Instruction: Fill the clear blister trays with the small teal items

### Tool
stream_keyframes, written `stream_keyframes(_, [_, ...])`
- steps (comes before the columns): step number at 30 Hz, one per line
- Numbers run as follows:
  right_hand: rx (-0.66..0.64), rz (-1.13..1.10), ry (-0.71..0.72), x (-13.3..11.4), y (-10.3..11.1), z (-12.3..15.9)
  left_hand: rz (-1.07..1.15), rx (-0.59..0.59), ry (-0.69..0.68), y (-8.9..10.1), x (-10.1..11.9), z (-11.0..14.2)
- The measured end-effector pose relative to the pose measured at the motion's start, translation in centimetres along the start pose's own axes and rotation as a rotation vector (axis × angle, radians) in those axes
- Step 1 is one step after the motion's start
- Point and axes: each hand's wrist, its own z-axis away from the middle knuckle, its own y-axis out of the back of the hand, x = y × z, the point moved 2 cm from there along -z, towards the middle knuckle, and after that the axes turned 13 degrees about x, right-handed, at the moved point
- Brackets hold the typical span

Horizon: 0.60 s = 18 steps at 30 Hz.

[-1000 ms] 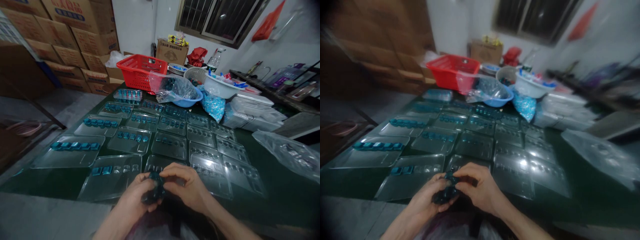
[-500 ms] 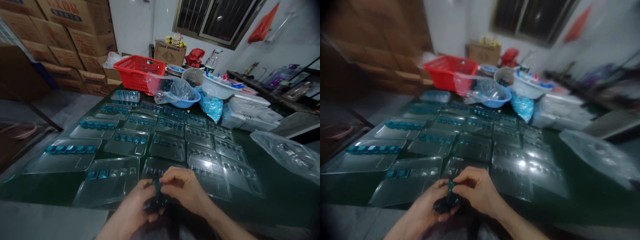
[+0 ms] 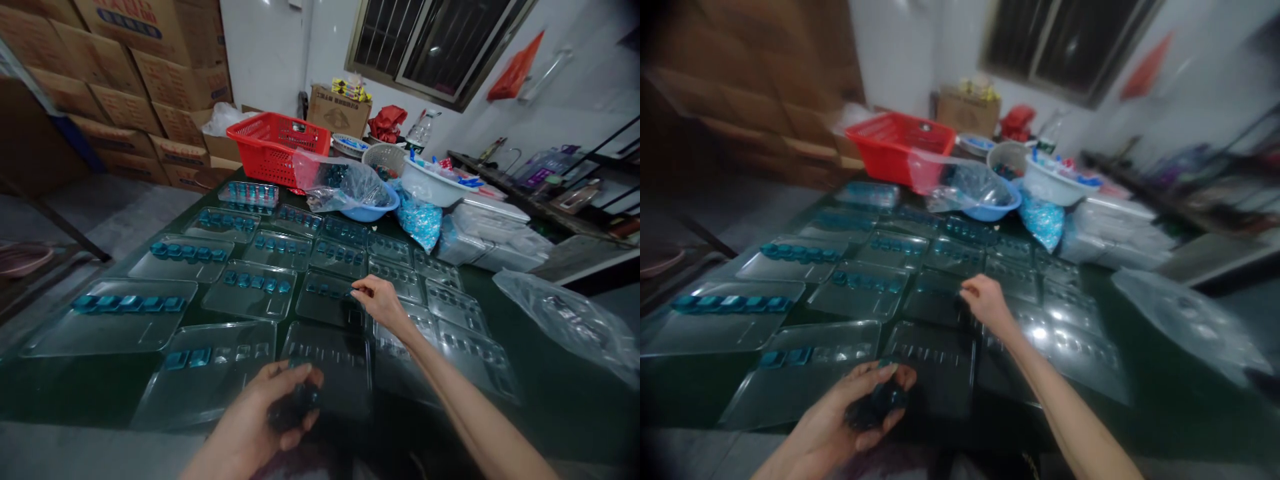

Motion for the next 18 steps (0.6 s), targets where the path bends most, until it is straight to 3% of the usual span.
stream_keyframes(4, [-0.043, 0.088, 0.04, 0.5, -1.1, -0.2, -0.018, 0.074, -0.008, 0.4, 0.3, 0.1])
stream_keyframes(14, [-0.156, 0.302, 0.084, -0.8, -2.2, -0.3, -0.031, 0.006, -0.078, 0.6, -0.4, -0.9])
stream_keyframes(18, [-0.173, 0.324, 0.099, -1.6, -1.6, -0.2, 0.014, -0.005, -0.119, 0.3, -0.2, -0.8])
